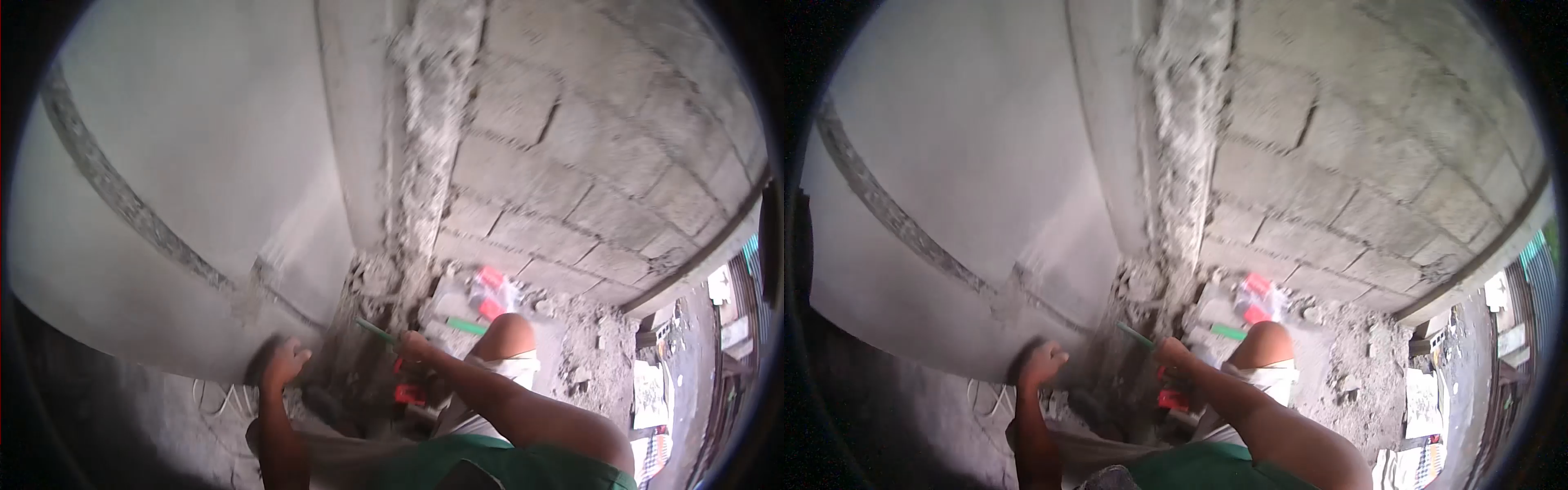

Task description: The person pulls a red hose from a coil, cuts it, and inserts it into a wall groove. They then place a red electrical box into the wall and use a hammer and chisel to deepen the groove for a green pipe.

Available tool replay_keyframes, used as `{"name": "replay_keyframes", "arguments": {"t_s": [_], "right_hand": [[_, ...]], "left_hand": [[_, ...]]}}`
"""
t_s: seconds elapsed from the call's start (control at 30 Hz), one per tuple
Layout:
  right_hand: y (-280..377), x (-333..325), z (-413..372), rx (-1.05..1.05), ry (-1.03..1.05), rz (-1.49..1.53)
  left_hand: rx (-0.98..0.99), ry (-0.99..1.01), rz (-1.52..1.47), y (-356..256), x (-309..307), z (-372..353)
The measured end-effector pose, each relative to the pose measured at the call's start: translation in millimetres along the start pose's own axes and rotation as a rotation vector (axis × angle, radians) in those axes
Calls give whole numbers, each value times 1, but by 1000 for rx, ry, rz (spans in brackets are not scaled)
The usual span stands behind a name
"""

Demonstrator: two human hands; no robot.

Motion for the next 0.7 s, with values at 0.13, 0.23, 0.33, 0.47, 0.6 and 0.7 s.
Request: {"name": "replay_keyframes", "arguments": {"t_s": [0.13,0.23,0.33,0.47,0.6,0.7], "right_hand": [[-66,-134,-126,397,-288,672],[-99,-167,-210,568,-420,726],[-121,-155,-258,645,-539,859],[-122,-138,-272,748,-1047,1348],[-126,-123,-265,718,-1214,1369],[-138,-113,-271,470,-1264,620]], "left_hand": [[-13,45,9,47,11,-12],[-46,76,-170,35,-24,-62],[-7,136,131,99,-37,-79],[-181,193,-449,108,-18,-138],[-218,163,-536,125,-14,-147],[-36,-171,-322,101,-21,-151]]}}
Point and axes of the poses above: each hand's wrist, its own z-axis towards the middle knuckle, its own x-axis out of the palm, y = z × x, the point moved 3 cm from there along z, towards the middle knuckle, and after that the axes turned 1 degree about z, right-handed, at the moved point
